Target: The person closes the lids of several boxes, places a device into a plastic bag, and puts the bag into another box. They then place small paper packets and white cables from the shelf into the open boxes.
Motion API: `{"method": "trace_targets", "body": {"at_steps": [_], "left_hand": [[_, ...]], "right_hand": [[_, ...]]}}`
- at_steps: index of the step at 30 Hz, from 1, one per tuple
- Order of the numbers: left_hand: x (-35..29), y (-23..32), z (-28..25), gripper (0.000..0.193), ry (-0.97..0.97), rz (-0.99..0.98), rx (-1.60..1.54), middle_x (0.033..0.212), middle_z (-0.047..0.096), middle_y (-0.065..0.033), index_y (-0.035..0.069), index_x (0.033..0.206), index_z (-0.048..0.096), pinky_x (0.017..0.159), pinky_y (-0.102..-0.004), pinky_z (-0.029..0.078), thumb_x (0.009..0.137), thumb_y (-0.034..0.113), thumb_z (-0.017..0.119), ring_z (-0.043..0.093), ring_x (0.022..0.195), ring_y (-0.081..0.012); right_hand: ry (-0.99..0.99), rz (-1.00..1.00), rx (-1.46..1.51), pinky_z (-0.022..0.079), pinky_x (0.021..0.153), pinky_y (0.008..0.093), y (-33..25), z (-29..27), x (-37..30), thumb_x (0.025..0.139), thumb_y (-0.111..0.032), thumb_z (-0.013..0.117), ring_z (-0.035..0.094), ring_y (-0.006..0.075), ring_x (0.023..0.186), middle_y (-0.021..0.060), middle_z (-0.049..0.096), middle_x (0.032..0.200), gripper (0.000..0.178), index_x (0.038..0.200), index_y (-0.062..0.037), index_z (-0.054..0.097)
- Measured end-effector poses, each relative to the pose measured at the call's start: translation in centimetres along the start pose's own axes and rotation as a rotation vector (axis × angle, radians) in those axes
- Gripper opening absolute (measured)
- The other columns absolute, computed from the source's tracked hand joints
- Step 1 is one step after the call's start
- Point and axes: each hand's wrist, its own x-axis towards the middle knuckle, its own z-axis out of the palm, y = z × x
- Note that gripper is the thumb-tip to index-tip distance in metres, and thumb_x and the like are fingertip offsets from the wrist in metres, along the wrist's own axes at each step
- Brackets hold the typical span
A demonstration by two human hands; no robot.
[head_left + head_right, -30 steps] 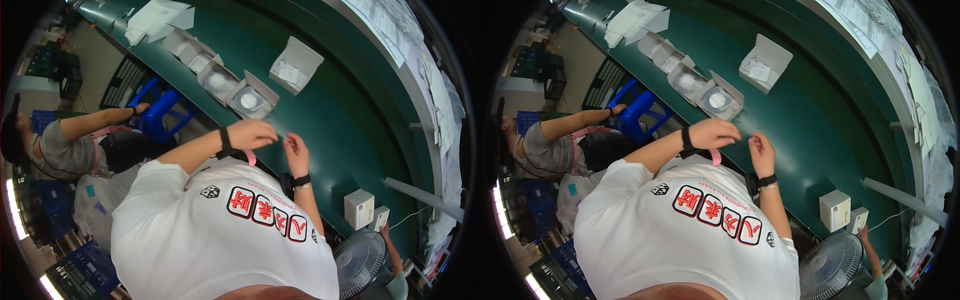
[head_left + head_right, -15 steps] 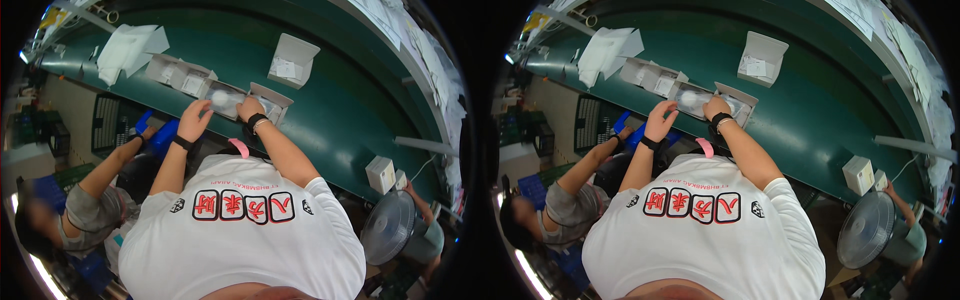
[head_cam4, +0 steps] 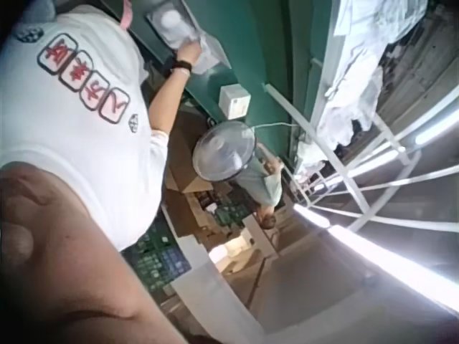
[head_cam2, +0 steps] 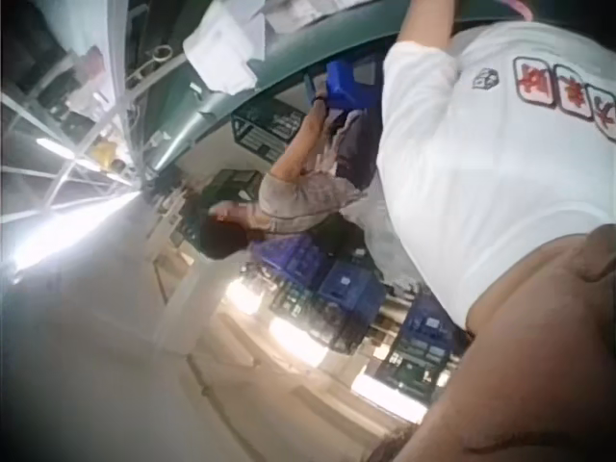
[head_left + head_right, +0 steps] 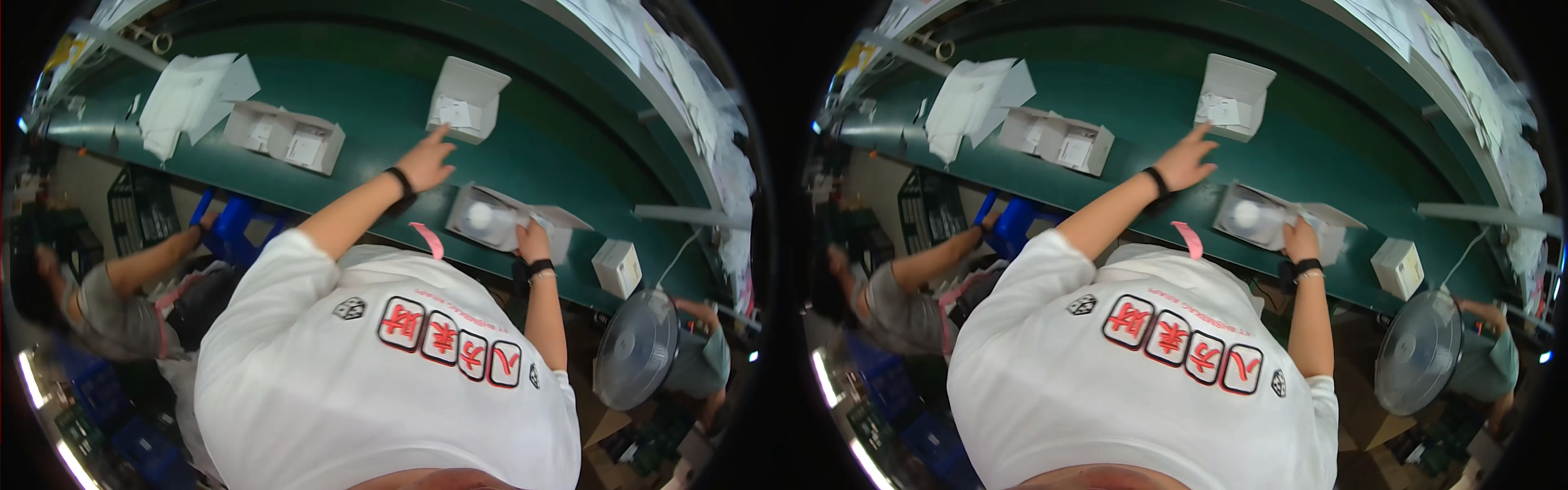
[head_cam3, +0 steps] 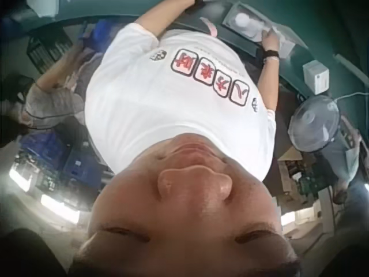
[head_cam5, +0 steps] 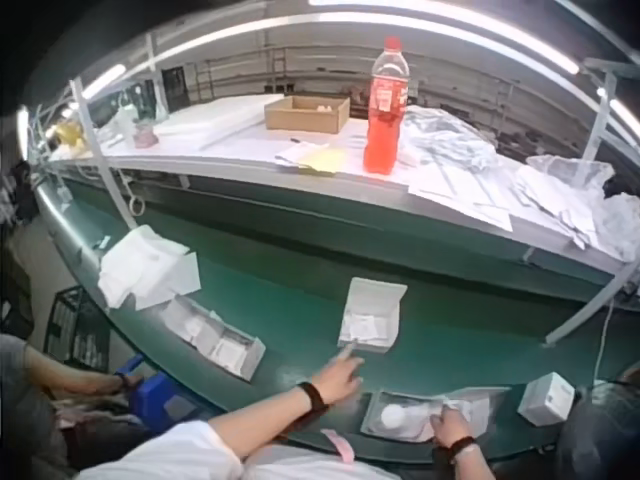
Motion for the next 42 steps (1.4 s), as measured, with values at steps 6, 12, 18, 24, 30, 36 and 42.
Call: {"method": "trace_targets", "body": {"at_steps": [6, 12, 18, 24, 30, 36, 42], "left_hand": [[7.4, -3.2, 6.4, 0.038, -0.085, -0.123, 0.099, 0.136, 0.048, -0.023, 0.002, 0.122, 0.058, 0.101, -0.0447, 0.047, 0.085, 0.012, 0.065, 0.055, 0.12, -0.0395], [3.0, -3.2, 6.8, 0.027, 0.013, -0.258, 0.24, 0.109, 0.061, -0.0165, 0.004, 0.11, 0.061, 0.088, -0.0457, 0.052, 0.085, 0.014, 0.066, 0.062, 0.104, -0.0363], [-8.1, -2.8, 4.2, 0.018, 0.065, -0.28, 0.409, 0.093, 0.063, -0.0119, 0.008, 0.084, 0.069, 0.075, -0.0457, 0.053, 0.089, 0.025, 0.064, 0.064, 0.087, -0.0348], [-13.3, -1.4, 5.3, 0.018, 0.23, -0.328, 0.495, 0.1, 0.064, -0.0129, 0.009, 0.106, 0.069, 0.076, -0.0438, 0.053, 0.09, 0.016, 0.066, 0.065, 0.09, -0.0362], [-11.8, 4.6, 9.3, 0.028, 0.568, -0.452, 0.425, 0.106, 0.06, -0.015, 0.006, 0.115, 0.06, 0.076, -0.0433, 0.053, 0.088, 0.012, 0.066, 0.064, 0.089, -0.0359], [-9.9, 9.1, 12.4, 0.026, 0.33, -0.313, 0.104, 0.108, 0.06, -0.0152, 0.004, 0.107, 0.058, 0.078, -0.0424, 0.052, 0.084, 0.01, 0.069, 0.061, 0.093, -0.0358], [-3.3, 14.1, 14.2, 0.034, 0.01, 0.266, 0.162, 0.115, 0.061, -0.0131, 0.003, 0.108, 0.061, 0.094, -0.0437, 0.048, 0.077, 0.012, 0.072, 0.058, 0.108, -0.0343]], "right_hand": [[-0.06, 0.194, 0.199, 0.048, 0.04, 0.0335, 6.7, -2.3, -1.6, 0.095, -0.022, 0.055, 0.06, 0.0219, 0.042, 0.0126, 0.066, 0.068, 0.024, 0.1, 0.0021, 0.06], [-0.077, 0.186, 0.333, 0.048, 0.043, 0.0338, 8.4, -3.0, -1.5, 0.096, -0.021, 0.055, 0.062, 0.0216, 0.046, 0.0138, 0.067, 0.071, 0.028, 0.109, 0.0038, 0.06], [-0.041, 0.132, 0.434, 0.049, 0.042, 0.0321, 5.9, -3.0, 0.4, 0.095, -0.024, 0.058, 0.063, 0.0195, 0.052, 0.01, 0.067, 0.073, 0.025, 0.101, 0.0004, 0.062], [-0.111, -0.033, 0.346, 0.051, 0.047, 0.0374, 3.6, -2.1, 2.9, 0.095, -0.027, 0.057, 0.065, 0.0246, 0.048, 0.0178, 0.065, 0.069, 0.034, 0.092, 0.0074, 0.056], [-0.077, -0.156, 0.34, 0.053, 0.057, 0.0398, 5.2, 0.1, 2.6, 0.094, -0.031, 0.061, 0.068, 0.0263, 0.059, 0.0153, 0.067, 0.071, 0.036, 0.097, 0.0048, 0.058], [0.226, -0.165, 0.039, 0.053, 0.066, 0.0427, 9.2, -4.6, -0.6, 0.091, -0.034, 0.066, 0.068, 0.0313, 0.069, 0.014, 0.069, 0.076, 0.037, 0.103, 0.0006, 0.061], [0.246, -0.19, 0.221, 0.051, 0.082, 0.0481, 14.3, -3.6, 1.5, 0.091, -0.026, 0.063, 0.064, 0.0436, 0.096, 0.028, 0.067, 0.104, 0.034, 0.113, -0.0005, 0.061]]}}
